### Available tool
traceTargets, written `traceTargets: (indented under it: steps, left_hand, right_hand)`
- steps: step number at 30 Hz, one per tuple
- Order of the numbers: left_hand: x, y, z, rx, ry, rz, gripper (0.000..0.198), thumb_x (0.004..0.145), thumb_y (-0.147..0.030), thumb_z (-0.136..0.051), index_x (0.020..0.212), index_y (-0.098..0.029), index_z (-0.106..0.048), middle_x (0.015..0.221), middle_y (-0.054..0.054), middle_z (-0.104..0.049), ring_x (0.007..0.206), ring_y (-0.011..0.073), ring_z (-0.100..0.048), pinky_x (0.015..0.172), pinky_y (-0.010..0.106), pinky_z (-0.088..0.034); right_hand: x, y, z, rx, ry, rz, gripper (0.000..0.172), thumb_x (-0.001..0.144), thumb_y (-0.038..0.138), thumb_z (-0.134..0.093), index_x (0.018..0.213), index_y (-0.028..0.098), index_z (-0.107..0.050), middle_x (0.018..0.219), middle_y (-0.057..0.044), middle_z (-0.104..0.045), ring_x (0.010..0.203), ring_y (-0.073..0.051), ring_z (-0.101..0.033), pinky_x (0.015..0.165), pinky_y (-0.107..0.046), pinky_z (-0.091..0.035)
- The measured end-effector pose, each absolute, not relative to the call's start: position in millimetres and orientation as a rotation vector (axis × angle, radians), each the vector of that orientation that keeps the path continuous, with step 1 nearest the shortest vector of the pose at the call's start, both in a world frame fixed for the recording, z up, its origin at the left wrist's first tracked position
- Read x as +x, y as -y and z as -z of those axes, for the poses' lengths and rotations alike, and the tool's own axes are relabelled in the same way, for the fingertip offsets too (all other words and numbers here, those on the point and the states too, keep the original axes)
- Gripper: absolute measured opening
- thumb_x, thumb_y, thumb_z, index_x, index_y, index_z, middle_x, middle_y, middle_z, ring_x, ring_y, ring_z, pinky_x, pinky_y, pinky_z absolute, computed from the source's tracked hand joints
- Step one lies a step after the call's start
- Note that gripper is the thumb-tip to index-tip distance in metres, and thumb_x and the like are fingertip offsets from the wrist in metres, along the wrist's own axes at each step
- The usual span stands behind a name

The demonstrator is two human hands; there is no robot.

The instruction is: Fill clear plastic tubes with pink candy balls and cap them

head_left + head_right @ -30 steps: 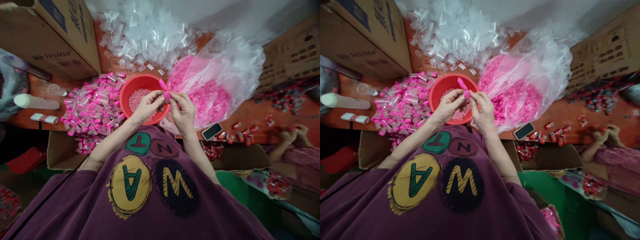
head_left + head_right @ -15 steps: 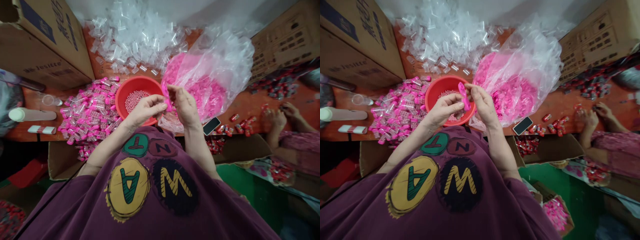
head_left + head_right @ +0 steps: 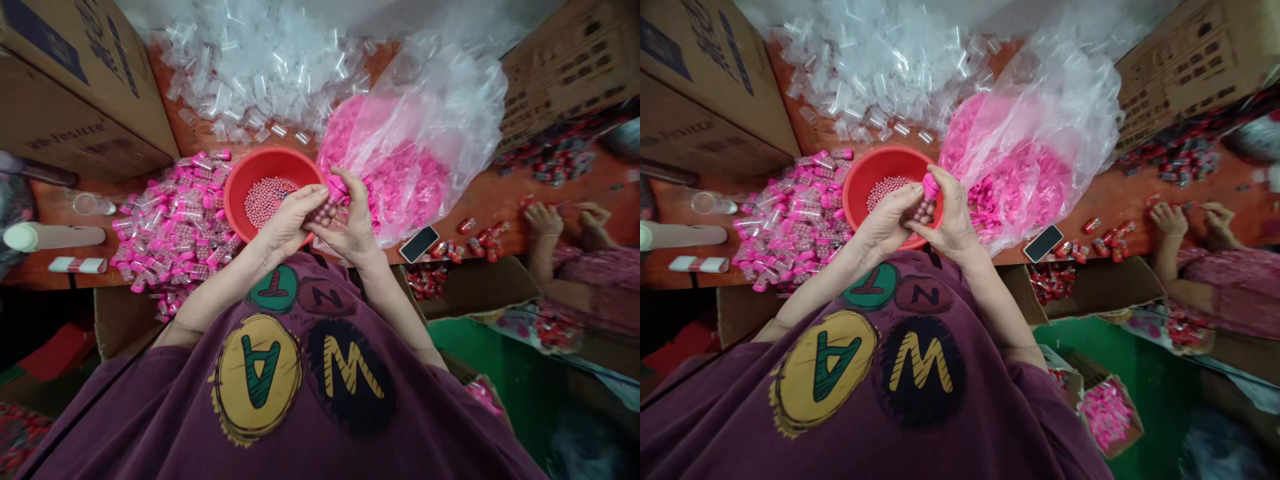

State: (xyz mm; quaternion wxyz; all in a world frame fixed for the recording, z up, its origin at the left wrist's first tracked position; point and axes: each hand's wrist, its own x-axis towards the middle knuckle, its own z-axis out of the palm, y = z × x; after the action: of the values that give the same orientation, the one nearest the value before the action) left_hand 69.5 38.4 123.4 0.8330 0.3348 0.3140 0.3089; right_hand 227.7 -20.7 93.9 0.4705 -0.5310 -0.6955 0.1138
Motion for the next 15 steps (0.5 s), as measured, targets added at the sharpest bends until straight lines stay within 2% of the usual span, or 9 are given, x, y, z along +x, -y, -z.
traceTargets:
  steps: [3, 8, 11, 15]
  left_hand:
    - [72, -33, -119, 0.758, -0.664, -0.656, 0.039, 0.093, -0.055, -0.082, 0.104, -0.020, -0.071, 0.095, 0.005, -0.075, 0.090, 0.0192, -0.074, 0.090, 0.037, -0.063]
    - [71, -27, -100, 1.156, -0.767, -0.782, 0.053, 0.086, -0.050, -0.091, 0.124, -0.020, -0.070, 0.119, 0.009, -0.076, 0.112, 0.0227, -0.073, 0.107, 0.040, -0.057]
    - [71, -26, -91, 1.349, -0.822, -0.790, 0.048, 0.091, -0.045, -0.084, 0.128, -0.017, -0.071, 0.120, 0.010, -0.078, 0.110, 0.0226, -0.073, 0.106, 0.040, -0.057]
    - [69, -27, -93, 1.275, -0.729, -0.687, 0.037, 0.102, -0.047, -0.068, 0.120, -0.015, -0.074, 0.108, 0.007, -0.079, 0.098, 0.0187, -0.072, 0.094, 0.034, -0.059]
  right_hand:
    - [231, 20, -84, -1.315, 1.710, -0.224, 0.094, 0.091, 0.066, -0.082, 0.164, 0.030, -0.037, 0.160, -0.014, -0.057, 0.149, -0.034, -0.058, 0.125, -0.062, -0.056]
    - [240, 22, -73, -1.413, 1.770, -0.229, 0.076, 0.098, 0.061, -0.072, 0.159, 0.025, -0.045, 0.150, -0.016, -0.062, 0.142, -0.039, -0.062, 0.123, -0.071, -0.052]
    - [238, 23, -65, -1.435, 1.794, -0.122, 0.069, 0.101, 0.053, -0.065, 0.160, 0.022, -0.044, 0.144, -0.017, -0.062, 0.137, -0.038, -0.063, 0.120, -0.071, -0.052]
    - [229, 26, -70, -1.629, 1.842, -0.146, 0.074, 0.099, 0.052, -0.063, 0.162, 0.019, -0.041, 0.150, -0.019, -0.056, 0.142, -0.040, -0.056, 0.121, -0.071, -0.048]
